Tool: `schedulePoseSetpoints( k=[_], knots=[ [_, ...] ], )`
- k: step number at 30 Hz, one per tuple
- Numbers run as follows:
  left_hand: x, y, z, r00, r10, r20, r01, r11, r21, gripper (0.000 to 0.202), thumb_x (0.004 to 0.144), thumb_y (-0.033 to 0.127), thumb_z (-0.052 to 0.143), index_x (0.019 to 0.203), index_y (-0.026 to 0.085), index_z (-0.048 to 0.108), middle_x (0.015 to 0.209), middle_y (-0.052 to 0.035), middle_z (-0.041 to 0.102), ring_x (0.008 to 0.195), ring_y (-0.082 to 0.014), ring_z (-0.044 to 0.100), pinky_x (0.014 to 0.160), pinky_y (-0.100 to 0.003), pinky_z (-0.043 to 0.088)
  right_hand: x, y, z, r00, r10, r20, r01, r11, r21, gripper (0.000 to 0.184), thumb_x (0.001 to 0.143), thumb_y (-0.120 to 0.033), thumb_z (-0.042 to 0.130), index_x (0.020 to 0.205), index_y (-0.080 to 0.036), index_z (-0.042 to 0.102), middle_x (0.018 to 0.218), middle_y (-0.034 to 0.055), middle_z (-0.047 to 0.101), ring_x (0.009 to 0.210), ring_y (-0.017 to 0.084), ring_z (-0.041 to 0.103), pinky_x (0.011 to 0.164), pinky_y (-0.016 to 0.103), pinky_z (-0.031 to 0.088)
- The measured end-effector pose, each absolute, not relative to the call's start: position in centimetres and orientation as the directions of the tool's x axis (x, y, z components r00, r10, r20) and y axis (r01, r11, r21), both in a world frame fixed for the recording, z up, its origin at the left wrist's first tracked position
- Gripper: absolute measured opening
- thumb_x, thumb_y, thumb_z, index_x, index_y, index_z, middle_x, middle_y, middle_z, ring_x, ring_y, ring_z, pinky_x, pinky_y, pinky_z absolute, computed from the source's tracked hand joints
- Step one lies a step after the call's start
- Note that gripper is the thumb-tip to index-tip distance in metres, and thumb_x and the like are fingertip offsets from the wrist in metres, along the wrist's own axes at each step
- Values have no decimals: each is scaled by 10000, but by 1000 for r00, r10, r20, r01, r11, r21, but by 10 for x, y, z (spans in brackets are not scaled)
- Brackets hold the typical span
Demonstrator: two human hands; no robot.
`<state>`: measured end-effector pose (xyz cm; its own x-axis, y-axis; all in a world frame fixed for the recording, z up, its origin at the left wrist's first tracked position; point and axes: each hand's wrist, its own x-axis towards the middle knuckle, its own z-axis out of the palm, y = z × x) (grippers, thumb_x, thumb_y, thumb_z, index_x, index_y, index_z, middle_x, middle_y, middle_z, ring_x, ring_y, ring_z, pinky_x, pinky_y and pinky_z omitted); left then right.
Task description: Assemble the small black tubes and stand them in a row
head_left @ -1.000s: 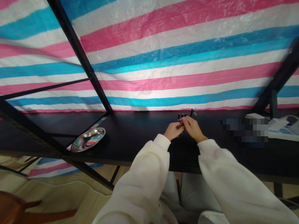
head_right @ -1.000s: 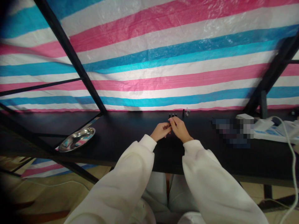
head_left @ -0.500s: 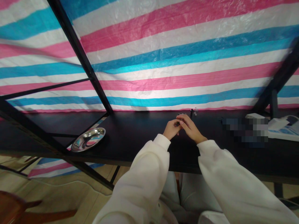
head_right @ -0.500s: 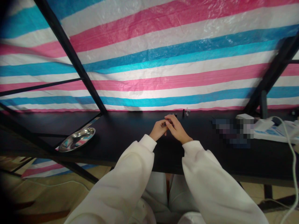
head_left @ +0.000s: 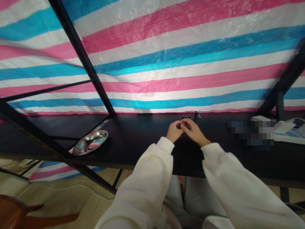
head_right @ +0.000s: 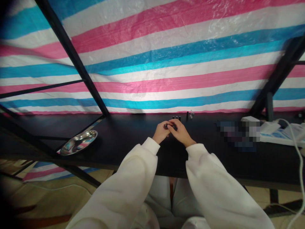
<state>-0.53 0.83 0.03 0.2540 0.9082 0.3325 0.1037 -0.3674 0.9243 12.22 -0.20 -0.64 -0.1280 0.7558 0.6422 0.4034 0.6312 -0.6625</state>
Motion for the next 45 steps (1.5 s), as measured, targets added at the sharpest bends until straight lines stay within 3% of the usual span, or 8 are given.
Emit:
schedulePoseSetpoints(
  k=[4,11,21,45],
  knots=[
    [-6,8,0,225,910,348,152,-385,910,192,644,233,613,787,108,585,588,33,534,380,-33,425,383,-163,350,122,-4,-4,-74,798,597,479,554,-681,302,789,-445,497,894,-177,586,866,68,625,780,182,591,754,340,470],
    [-7,8,3,192,888,419,255,-457,852,154,647,221,615,766,123,606,657,-10,593,612,-104,540,568,-210,434,123,-6,-3,-43,838,544,513,486,-708,340,766,-485,508,830,-167,609,729,51,634,669,168,584,636,300,461],
    [-7,10,-2,214,879,425,330,-475,816,119,654,180,603,767,143,613,674,-6,613,658,-120,563,601,-223,446,122,-8,-2,-33,836,548,517,484,-706,356,729,-498,547,828,-161,608,657,31,597,598,146,544,568,276,434],
    [-7,12,-6,249,839,484,355,-544,760,120,672,201,596,767,132,620,724,-12,620,637,-102,519,598,-204,410,124,-7,-5,-69,853,517,438,492,-753,324,739,-460,542,881,-174,598,743,38,626,680,163,579,643,313,469]
  ],
)
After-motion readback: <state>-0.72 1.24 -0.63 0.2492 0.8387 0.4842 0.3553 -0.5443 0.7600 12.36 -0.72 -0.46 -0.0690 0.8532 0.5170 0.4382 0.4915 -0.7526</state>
